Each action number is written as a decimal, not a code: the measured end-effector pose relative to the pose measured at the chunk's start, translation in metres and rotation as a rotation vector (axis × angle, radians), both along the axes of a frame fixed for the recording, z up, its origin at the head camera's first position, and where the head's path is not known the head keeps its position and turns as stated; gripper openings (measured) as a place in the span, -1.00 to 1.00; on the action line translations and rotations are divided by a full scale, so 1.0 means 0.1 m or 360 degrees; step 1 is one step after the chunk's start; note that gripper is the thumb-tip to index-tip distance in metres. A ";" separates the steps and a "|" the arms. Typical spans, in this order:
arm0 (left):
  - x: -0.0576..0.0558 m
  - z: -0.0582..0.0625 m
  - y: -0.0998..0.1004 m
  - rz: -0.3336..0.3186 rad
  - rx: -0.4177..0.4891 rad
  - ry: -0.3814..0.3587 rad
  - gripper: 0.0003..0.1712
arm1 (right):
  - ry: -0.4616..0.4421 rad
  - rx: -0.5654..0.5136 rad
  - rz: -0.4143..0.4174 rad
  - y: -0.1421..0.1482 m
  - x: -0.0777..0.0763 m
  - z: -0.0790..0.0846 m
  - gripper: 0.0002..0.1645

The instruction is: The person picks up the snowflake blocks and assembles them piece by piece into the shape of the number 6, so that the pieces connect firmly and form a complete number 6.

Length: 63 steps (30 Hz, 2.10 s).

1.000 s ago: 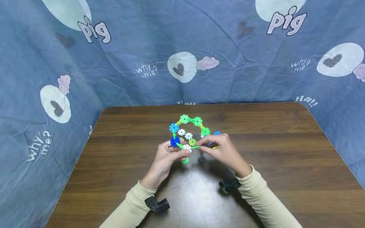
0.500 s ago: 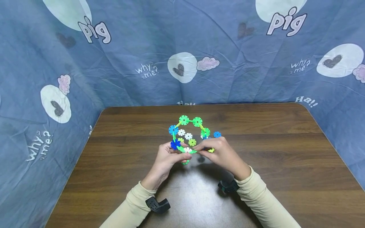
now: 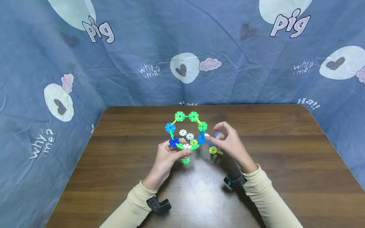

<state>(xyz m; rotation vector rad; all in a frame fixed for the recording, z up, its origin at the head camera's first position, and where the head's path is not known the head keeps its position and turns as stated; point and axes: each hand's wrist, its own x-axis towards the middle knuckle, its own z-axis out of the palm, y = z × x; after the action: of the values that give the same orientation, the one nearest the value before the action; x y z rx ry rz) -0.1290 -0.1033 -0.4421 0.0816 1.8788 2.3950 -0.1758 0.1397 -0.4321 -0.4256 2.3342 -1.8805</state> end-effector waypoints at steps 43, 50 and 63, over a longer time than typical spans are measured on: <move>-0.01 -0.04 0.03 0.0087 -0.0095 0.0075 -0.61 | -0.0289 -0.0001 0.0436 -0.04 0.11 0.14 -0.61; -0.04 -0.02 -0.01 0.0131 -0.0236 0.0132 -0.52 | -0.0361 -0.0065 0.0383 -0.03 0.09 0.11 -0.75; -0.08 -0.01 -0.01 0.0218 -0.0022 0.0095 -0.78 | -0.0333 -0.0072 0.0296 -0.12 0.09 0.02 -0.76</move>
<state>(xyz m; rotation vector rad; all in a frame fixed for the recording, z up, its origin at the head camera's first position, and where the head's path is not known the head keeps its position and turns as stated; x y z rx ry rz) -0.1370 -0.1046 -0.4433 0.0243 1.9882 2.4935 -0.1665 0.1279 -0.4300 -0.4129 2.0478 -1.7993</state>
